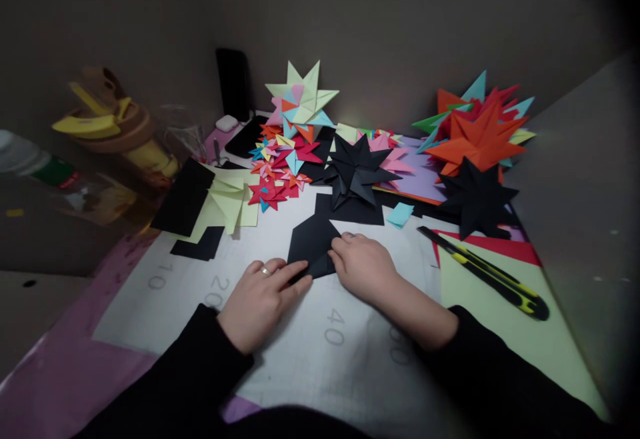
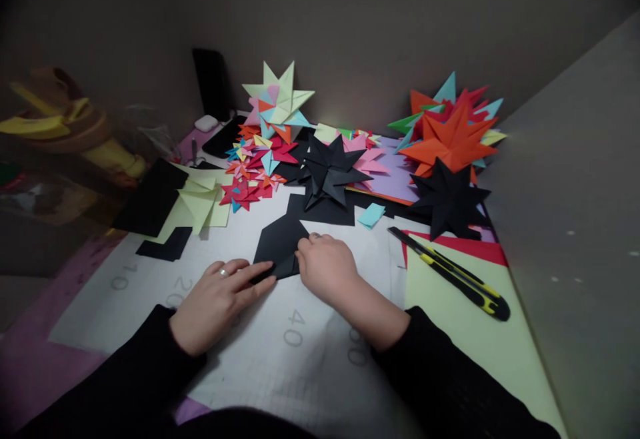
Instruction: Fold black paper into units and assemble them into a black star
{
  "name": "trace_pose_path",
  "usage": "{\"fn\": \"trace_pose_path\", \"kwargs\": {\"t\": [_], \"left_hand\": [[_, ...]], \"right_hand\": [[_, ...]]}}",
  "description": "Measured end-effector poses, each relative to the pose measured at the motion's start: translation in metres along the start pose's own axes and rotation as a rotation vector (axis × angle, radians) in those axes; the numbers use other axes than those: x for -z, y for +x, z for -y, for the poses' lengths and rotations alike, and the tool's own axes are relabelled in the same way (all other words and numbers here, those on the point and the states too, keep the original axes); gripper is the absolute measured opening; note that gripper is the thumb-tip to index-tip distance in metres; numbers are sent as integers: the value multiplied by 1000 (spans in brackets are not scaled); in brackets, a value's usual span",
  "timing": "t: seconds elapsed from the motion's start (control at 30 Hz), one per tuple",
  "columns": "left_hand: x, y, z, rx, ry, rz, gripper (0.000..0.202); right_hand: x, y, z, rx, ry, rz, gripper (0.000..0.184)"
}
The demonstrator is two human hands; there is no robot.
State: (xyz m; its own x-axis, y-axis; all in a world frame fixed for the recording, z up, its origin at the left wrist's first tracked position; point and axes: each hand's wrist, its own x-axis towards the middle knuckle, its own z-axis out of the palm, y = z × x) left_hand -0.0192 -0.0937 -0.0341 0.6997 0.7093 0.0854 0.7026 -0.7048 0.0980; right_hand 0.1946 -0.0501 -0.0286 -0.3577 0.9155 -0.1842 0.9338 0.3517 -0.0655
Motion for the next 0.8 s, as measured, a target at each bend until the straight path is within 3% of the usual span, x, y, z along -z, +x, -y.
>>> {"fn": "trace_pose_path", "kwargs": {"t": [0.13, 0.37, 0.5, 0.57, 0.67, 0.73, 0.8], "left_hand": [[-3, 3, -4, -74, 98, -9, 34], [-4, 8, -21, 30, 239, 21, 38], [-3, 9, -23, 27, 237, 29, 40], [-3, 8, -22, 28, 222, 28, 40], [-3, 5, -19, 20, 194, 29, 38], [-3, 5, -18, 18, 180, 38, 39], [-3, 5, -17, 20, 173, 53, 43]], "right_hand": [[-2, 0, 1, -2, 0, -9, 25], [-1, 2, -6, -10, 44, -23, 21], [12, -11, -6, 22, 127, -202, 23], [10, -24, 3, 159, 117, -273, 30], [-8, -42, 22, 374, 92, -165, 51], [-23, -49, 26, 358, 79, -86, 66], [-32, -54, 20, 258, 76, -30, 66]]}}
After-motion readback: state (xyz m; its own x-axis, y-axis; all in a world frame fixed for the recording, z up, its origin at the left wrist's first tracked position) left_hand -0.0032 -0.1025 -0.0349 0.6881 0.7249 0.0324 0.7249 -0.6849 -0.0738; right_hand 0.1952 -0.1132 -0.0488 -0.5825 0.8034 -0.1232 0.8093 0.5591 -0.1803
